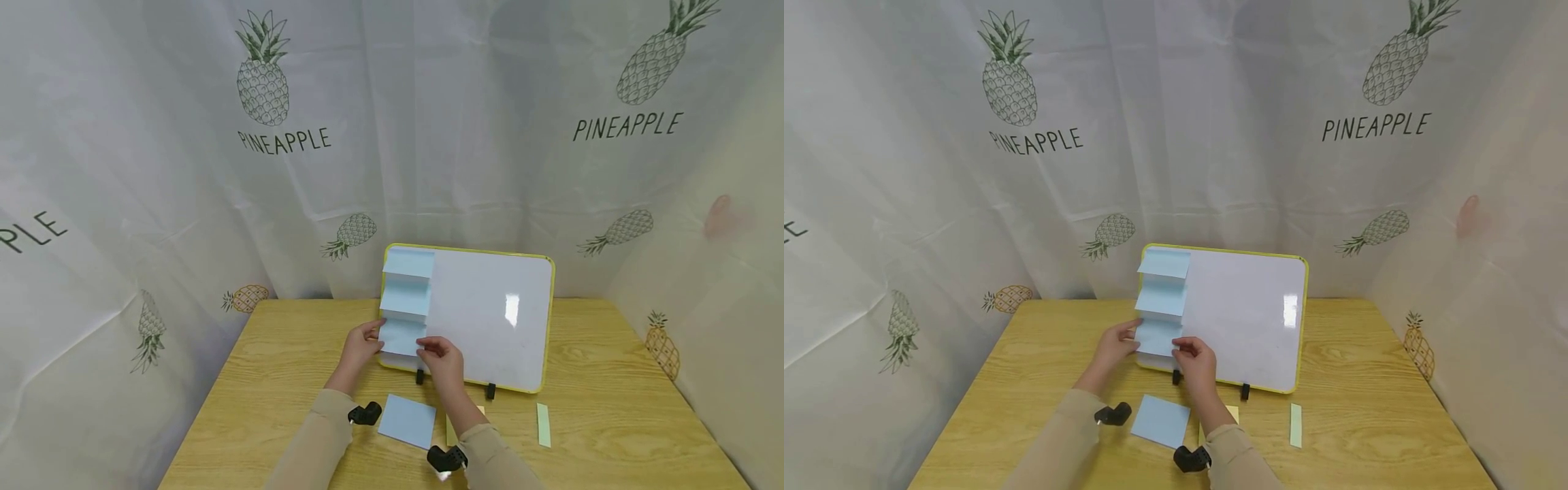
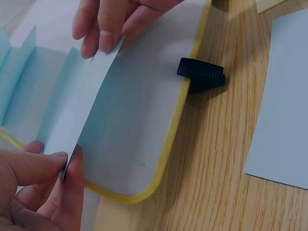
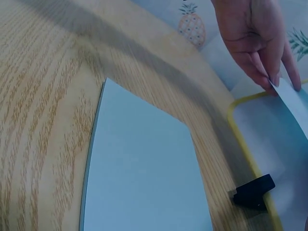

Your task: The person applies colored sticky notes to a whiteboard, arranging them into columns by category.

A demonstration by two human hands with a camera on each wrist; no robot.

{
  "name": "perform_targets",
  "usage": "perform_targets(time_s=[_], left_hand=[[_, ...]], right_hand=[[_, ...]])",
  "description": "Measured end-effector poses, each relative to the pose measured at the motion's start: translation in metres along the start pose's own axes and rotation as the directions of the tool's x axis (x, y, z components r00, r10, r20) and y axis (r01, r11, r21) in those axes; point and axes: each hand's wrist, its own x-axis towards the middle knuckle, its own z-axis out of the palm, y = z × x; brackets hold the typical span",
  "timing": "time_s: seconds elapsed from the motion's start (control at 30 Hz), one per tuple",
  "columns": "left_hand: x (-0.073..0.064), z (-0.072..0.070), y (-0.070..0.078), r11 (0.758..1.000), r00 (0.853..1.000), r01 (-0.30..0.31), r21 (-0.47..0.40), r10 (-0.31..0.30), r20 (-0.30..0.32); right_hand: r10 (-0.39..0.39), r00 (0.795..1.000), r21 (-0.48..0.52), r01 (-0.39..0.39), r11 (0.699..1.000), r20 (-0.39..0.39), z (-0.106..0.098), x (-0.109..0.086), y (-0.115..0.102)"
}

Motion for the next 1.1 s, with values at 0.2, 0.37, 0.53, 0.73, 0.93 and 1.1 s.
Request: perform_targets(time_s=[0.2, 0.37, 0.53, 0.73, 0.93, 1.1], left_hand=[[-0.002, 0.0, 0.001, 1.0, 1.0, 0.007, -0.012, -0.007, 0.006], [-0.001, 0.0, -0.002, 1.0, 1.0, 0.016, -0.019, -0.016, -0.005], [-0.002, 0.001, -0.002, 1.0, 1.0, 0.015, -0.023, -0.015, -0.012], [-0.002, 0.001, -0.002, 1.0, 1.0, 0.011, -0.019, -0.011, -0.019], [-0.004, 0.002, 0.0, 1.0, 1.0, 0.009, -0.021, -0.009, -0.019], [-0.008, 0.004, 0.003, 1.0, 1.0, 0.005, -0.005, -0.005, -0.024]], right_hand=[[-0.045, 0.999, -0.095, 0.047, 0.994, 0.021, -0.003, -0.001, -0.003], [-0.172, 0.982, -0.24, 0.186, 0.953, 0.082, -0.008, 0.002, -0.006], [-0.375, 0.903, -0.478, 0.429, 0.767, 0.209, -0.012, 0.008, -0.01], [-0.584, 0.752, -0.591, 0.631, 0.503, 0.306, -0.014, 0.02, -0.011], [-0.695, 0.657, -0.585, 0.697, 0.414, 0.292, -0.015, 0.027, -0.008], [-0.727, 0.636, -0.599, 0.697, 0.395, 0.26, -0.014, 0.03, -0.003]])
